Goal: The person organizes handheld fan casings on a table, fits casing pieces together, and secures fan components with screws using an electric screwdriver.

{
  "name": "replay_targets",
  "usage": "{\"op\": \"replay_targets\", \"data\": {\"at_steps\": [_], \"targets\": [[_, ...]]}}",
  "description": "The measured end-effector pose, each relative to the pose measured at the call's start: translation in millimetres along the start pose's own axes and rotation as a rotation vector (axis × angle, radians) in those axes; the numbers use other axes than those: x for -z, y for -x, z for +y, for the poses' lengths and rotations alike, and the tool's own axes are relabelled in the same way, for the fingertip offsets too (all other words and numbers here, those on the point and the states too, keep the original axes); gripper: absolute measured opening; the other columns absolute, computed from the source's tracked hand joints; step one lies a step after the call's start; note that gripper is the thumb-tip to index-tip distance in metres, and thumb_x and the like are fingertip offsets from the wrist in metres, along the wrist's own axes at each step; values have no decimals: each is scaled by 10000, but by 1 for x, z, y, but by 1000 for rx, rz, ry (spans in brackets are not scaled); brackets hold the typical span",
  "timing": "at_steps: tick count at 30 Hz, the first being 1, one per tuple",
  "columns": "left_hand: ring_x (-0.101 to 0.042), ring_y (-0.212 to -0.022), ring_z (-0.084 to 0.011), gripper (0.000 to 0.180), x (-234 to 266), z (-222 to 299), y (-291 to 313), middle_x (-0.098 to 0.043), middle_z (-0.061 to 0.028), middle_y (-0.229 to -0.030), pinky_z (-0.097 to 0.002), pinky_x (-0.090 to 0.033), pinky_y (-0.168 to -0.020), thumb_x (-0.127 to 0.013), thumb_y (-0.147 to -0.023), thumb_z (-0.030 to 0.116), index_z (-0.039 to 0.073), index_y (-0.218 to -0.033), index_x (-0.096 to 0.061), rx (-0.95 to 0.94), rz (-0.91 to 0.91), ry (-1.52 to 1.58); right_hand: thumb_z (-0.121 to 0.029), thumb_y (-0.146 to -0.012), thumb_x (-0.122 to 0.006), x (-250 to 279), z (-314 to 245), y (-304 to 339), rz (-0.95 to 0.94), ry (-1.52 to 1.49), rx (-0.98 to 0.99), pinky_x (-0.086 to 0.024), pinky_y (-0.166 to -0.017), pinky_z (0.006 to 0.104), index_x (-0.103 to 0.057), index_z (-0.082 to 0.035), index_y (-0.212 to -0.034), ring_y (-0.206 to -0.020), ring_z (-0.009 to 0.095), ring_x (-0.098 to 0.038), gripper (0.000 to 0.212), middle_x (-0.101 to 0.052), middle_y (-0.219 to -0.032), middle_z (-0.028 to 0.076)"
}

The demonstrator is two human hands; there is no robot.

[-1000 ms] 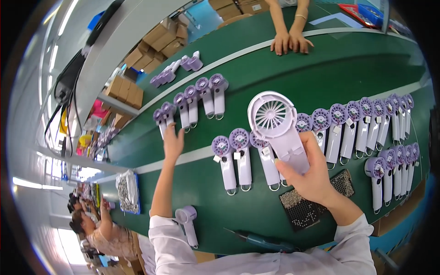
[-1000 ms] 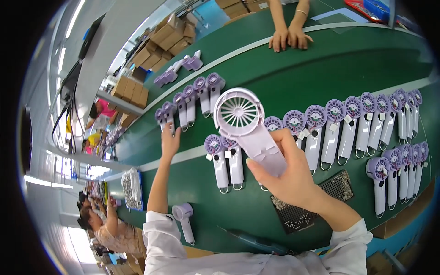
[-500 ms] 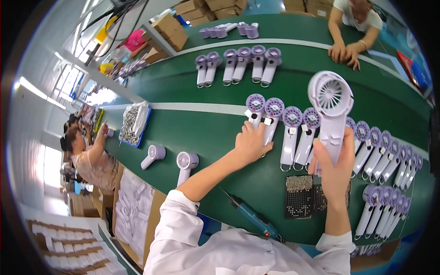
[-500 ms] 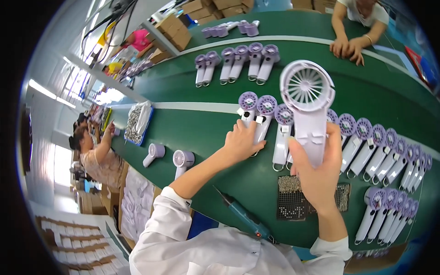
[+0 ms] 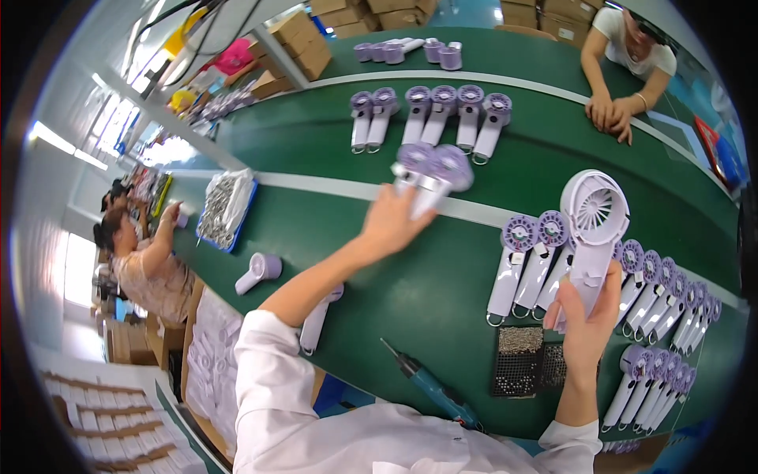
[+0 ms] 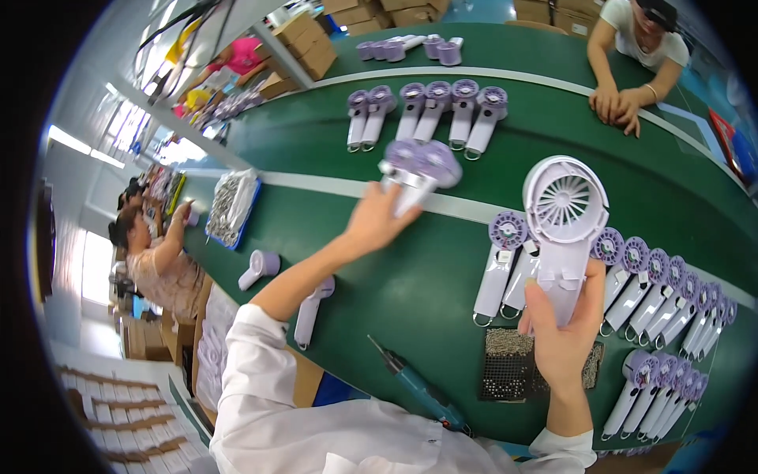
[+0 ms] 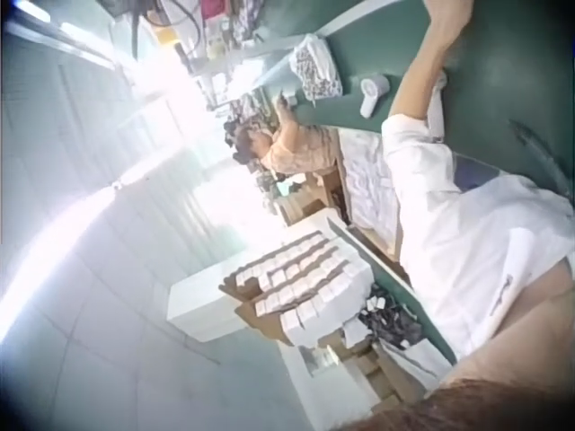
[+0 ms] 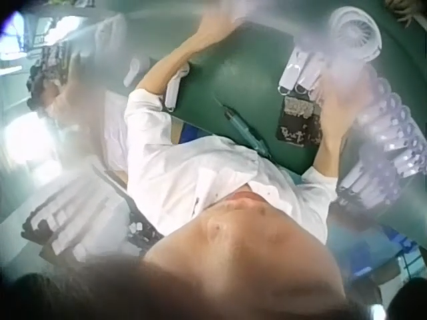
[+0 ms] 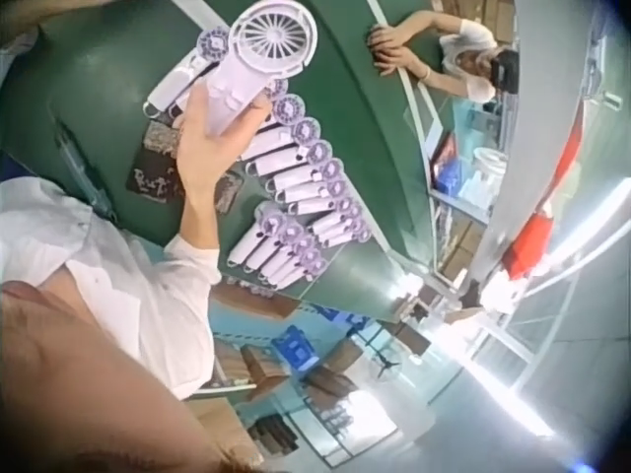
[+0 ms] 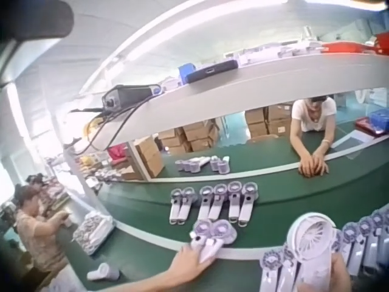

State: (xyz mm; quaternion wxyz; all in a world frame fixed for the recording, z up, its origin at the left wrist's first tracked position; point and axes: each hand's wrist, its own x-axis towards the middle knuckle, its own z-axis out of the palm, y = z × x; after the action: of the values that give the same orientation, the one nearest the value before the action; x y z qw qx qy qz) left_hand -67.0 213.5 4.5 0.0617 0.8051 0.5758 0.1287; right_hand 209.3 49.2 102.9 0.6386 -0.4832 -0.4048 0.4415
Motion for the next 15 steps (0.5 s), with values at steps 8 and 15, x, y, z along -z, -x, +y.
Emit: {"op": "replay_targets", "data": {"at_steps": [8, 15], "targets": [[-473, -1042, -506, 654, 31, -169, -99, -470, -352, -1097, -509, -429, -883, -552, -855, 555, 38, -1250, -481, 462, 331, -93, 43, -822, -620, 9, 15, -12, 4, -17, -97, -428, -422, 212, -386, -30, -1101, -524, 77, -510, 371, -550, -843, 64], [-433, -1132, -501, 746, -7, -241, -144, -437, -345, -1182, -540, -387, -935, -527, -822, 642, 100, -1325, -431, 616, 218, -178, 46, -814, -617, 7, 19, -16, 30, 32, -118, -433, -425, 210, -374, -25, -1121, -541, 77, -523, 398, -552, -854, 75]]}}
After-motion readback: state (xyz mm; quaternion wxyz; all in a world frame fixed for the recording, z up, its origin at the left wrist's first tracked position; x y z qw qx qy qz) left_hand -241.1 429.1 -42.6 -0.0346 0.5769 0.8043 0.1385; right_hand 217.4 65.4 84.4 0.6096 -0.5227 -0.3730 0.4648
